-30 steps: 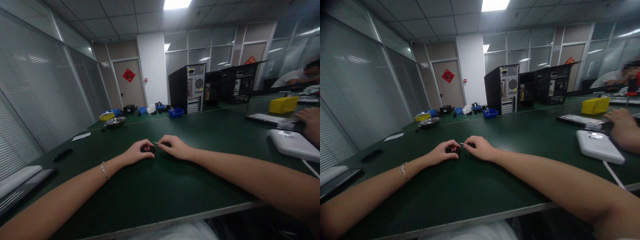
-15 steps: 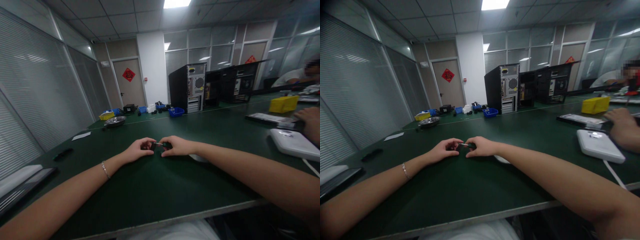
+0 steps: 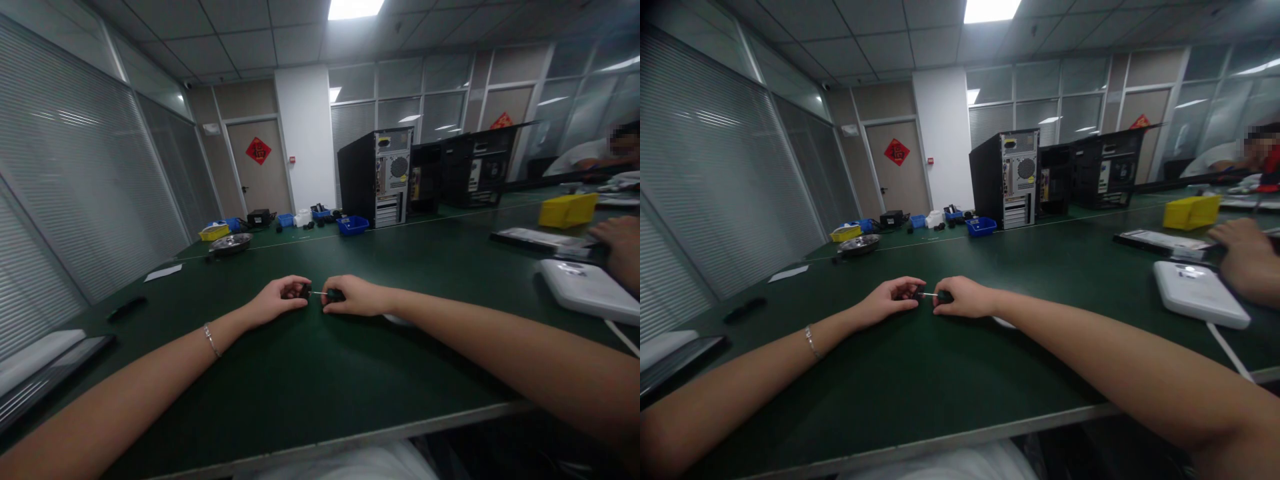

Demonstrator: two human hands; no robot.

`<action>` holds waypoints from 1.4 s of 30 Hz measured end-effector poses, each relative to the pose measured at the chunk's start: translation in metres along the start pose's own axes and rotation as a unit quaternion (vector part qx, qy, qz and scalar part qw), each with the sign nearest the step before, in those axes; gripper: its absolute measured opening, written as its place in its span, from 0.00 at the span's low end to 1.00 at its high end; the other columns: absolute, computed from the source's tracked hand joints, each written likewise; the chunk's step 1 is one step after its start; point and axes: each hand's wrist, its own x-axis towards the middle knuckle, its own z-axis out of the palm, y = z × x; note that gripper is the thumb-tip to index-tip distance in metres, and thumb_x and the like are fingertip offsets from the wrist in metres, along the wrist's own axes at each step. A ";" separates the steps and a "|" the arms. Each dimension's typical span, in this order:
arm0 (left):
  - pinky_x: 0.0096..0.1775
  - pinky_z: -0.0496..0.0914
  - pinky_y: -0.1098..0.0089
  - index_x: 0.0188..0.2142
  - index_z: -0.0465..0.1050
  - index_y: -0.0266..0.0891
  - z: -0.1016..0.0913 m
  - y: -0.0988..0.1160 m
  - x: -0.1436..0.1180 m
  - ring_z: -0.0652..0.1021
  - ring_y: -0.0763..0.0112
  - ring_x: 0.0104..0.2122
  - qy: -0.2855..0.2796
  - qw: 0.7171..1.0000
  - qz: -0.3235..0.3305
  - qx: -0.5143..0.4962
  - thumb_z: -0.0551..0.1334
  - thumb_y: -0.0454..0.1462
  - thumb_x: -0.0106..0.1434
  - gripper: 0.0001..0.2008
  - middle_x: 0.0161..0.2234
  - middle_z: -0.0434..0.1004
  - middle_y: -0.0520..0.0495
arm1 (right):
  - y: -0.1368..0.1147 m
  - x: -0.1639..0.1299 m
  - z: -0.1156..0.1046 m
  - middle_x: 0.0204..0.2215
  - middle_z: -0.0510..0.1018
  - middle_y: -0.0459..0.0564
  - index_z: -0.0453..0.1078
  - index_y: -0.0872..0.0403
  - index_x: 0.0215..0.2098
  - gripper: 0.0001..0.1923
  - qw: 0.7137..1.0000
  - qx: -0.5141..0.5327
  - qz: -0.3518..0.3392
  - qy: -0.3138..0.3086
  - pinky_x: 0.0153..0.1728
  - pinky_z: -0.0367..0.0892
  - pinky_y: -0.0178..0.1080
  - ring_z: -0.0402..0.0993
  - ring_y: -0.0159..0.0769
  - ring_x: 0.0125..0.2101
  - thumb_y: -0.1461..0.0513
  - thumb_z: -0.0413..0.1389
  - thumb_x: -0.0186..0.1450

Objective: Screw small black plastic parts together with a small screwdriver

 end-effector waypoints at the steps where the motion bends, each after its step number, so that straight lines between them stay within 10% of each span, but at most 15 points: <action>1: 0.43 0.64 0.65 0.51 0.63 0.40 0.000 0.000 0.000 0.69 0.68 0.39 -0.003 1.000 -0.001 -0.001 0.61 0.41 0.56 0.23 0.38 0.67 0.48 | 0.000 0.000 0.000 0.35 0.74 0.48 0.71 0.54 0.39 0.13 1.000 -0.002 0.002 0.002 0.35 0.65 0.36 0.70 0.36 0.34 0.57 0.57 0.58; 12: 0.43 0.63 0.65 0.51 0.64 0.40 0.000 -0.003 0.000 0.69 0.67 0.39 -0.002 1.000 0.014 0.009 0.62 0.42 0.56 0.24 0.38 0.67 0.48 | 0.005 0.002 -0.005 0.42 0.69 0.51 0.70 0.52 0.46 0.17 0.999 -0.044 -0.019 -0.010 0.42 0.62 0.39 0.68 0.38 0.40 0.58 0.57 0.59; 42: 0.45 0.63 0.63 0.55 0.61 0.39 0.000 -0.003 0.000 0.71 0.64 0.43 -0.028 0.998 0.006 -0.047 0.60 0.40 0.58 0.25 0.44 0.71 0.43 | 0.003 0.005 0.008 0.27 0.71 0.46 0.63 0.57 0.42 0.11 0.990 0.109 0.038 0.086 0.24 0.65 0.31 0.68 0.28 0.23 0.59 0.50 0.64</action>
